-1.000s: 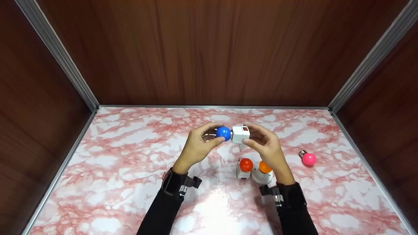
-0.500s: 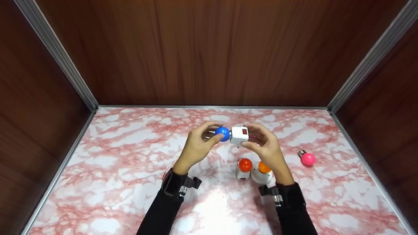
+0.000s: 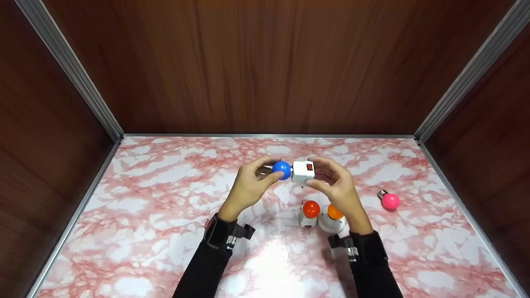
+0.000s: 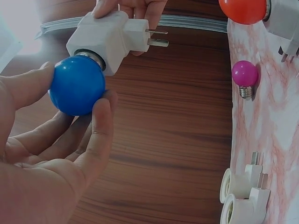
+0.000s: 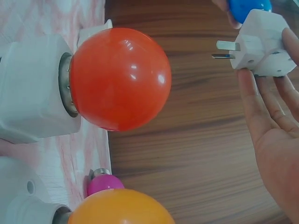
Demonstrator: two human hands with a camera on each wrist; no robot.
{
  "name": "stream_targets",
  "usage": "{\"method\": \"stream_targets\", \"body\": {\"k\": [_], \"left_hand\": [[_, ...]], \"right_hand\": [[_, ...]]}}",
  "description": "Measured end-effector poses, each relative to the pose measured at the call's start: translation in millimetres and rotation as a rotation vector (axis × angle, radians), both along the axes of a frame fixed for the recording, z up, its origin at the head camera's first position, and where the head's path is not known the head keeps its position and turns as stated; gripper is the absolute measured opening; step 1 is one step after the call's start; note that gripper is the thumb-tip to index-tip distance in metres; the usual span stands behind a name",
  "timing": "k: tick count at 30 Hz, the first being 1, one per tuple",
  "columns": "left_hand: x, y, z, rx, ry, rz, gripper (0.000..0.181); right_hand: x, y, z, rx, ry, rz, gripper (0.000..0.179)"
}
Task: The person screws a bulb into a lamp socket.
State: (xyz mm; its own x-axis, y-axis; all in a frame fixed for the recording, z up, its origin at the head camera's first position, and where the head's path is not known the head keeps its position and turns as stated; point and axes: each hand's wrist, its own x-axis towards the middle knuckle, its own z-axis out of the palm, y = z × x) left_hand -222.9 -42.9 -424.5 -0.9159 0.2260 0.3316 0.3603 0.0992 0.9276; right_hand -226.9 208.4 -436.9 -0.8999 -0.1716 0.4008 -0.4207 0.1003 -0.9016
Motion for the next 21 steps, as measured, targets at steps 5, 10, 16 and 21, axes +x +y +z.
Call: {"method": "stream_targets", "body": {"k": [5, 10, 16, 21], "left_hand": [[0.0, -0.2, 0.4, 0.001, 0.009, -0.006, 0.043], [-0.4, -0.3, 0.3, -0.005, 0.031, -0.009, 0.044], [-0.9, -1.2, -1.5, -0.007, 0.054, -0.011, 0.044], [-0.8, -1.8, -1.8, -0.002, 0.059, -0.016, 0.043]], "right_hand": [[0.0, 0.8, 0.1, 0.006, -0.010, -0.010, 0.049], [-0.2, 1.3, 0.1, 0.012, -0.020, -0.016, 0.047], [0.0, 0.4, 0.6, -0.004, -0.030, -0.001, 0.046], [0.1, 0.0, 0.8, -0.005, -0.035, 0.006, 0.045]]}}
